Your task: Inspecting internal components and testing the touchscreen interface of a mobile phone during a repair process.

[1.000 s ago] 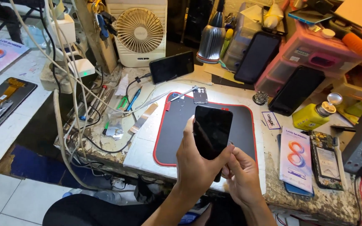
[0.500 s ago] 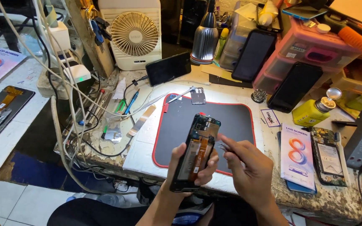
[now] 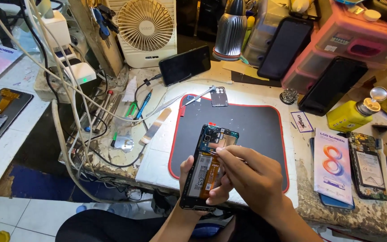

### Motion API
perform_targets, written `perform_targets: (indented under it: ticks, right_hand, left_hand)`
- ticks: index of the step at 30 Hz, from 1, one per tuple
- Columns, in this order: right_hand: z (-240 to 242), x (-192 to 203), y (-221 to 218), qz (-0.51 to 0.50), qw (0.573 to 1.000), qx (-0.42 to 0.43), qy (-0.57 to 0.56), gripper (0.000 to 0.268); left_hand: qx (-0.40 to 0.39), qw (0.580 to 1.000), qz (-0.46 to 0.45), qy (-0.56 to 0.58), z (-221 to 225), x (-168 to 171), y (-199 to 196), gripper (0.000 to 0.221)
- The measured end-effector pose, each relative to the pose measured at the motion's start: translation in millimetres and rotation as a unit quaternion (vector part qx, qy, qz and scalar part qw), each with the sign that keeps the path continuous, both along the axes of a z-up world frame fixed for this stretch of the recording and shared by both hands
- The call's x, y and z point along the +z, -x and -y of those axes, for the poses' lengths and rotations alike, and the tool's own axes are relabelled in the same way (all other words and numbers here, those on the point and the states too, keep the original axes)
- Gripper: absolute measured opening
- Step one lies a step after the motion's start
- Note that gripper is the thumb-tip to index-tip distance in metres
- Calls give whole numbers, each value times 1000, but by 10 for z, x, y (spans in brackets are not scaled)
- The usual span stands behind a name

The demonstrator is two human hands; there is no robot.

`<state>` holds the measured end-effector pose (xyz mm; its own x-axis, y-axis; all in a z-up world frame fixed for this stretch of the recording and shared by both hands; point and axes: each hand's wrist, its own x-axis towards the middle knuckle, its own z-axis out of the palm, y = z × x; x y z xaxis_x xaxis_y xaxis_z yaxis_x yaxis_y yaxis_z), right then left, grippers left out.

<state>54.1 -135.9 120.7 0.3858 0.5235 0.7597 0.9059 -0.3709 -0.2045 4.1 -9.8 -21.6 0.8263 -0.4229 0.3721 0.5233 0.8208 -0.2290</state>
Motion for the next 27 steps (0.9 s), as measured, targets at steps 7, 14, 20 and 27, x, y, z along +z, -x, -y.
perform_targets:
  ticks: [7,14,20,27]
  right_hand:
    - [-44,-41,-16,4,1000,-12,-17,11]
    - [-54,-71,-22,-2,1000,-8,-11,15]
    - [-66,-74,-18,-15,1000,0,-17,15]
    - [-48,-77,-28,-23,1000,2,-12,16]
  left_hand:
    - [23,999,-8,-39,-6,68,14,76]
    - [40,999,1,-28,16,81,13,73]
    - [45,999,3,-29,13,81,9,74]
    - [43,998,-15,-49,8,86,22,76]
